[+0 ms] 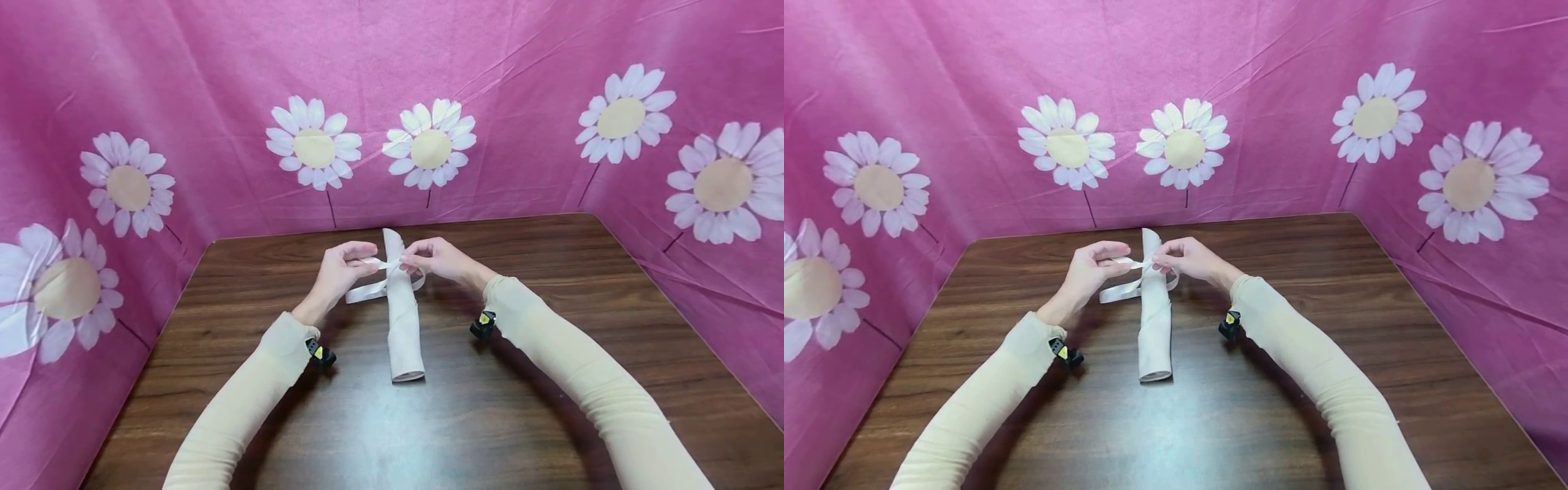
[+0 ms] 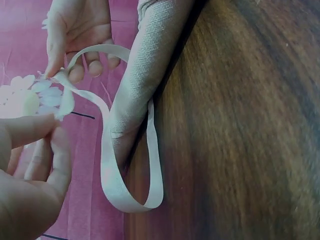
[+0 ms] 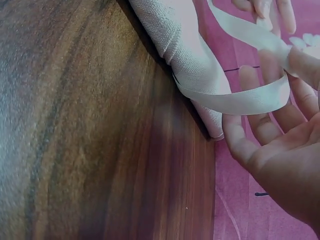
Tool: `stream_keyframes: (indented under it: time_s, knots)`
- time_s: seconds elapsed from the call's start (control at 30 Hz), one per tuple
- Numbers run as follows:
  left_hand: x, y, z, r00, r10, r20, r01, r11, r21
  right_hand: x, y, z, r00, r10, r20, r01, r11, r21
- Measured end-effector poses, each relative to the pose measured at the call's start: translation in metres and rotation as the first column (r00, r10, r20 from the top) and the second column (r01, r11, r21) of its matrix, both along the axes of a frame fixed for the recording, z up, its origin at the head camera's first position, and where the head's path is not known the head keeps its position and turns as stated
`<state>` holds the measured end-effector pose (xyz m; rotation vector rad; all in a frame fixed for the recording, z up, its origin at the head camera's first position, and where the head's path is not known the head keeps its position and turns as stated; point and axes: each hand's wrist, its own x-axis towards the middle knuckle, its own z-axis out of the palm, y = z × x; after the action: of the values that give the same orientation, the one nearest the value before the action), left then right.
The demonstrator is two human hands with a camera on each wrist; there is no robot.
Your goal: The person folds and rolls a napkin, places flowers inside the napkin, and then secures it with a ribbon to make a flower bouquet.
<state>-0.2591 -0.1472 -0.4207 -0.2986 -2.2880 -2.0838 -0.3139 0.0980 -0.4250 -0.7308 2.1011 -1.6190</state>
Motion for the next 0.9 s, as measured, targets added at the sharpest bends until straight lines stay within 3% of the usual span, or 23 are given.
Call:
stream_keyframes:
  time_s: [0.2, 0.43, 0.57, 0.7, 0.9]
  knots:
    - [0.000, -0.001, 0.005, 0.991, -0.048, 0.128, 0.050, 0.999, -0.017, 0.001, 0.001, 0.001, 1.000, 0.014, 0.014, -0.013, 1.000, -0.004]
    - [0.001, -0.001, 0.005, 0.969, -0.110, 0.221, 0.094, 0.992, 0.082, 0.000, 0.002, 0.002, 1.000, 0.022, 0.011, -0.022, 1.000, 0.022]
    - [0.001, -0.004, 0.004, 0.945, -0.141, 0.294, 0.138, 0.990, 0.030, 0.001, 0.003, 0.003, 0.999, 0.020, 0.042, -0.022, 0.998, 0.052]
    - [0.000, -0.008, 0.003, 0.926, -0.124, 0.356, 0.151, 0.987, -0.052, 0.002, 0.003, 0.004, 0.997, 0.024, 0.067, -0.028, 0.998, 0.061]
    - [-0.003, -0.014, 0.007, 0.914, -0.108, 0.391, 0.174, 0.975, -0.136, 0.004, 0.005, 0.006, 0.988, 0.050, 0.144, -0.057, 0.998, 0.041]
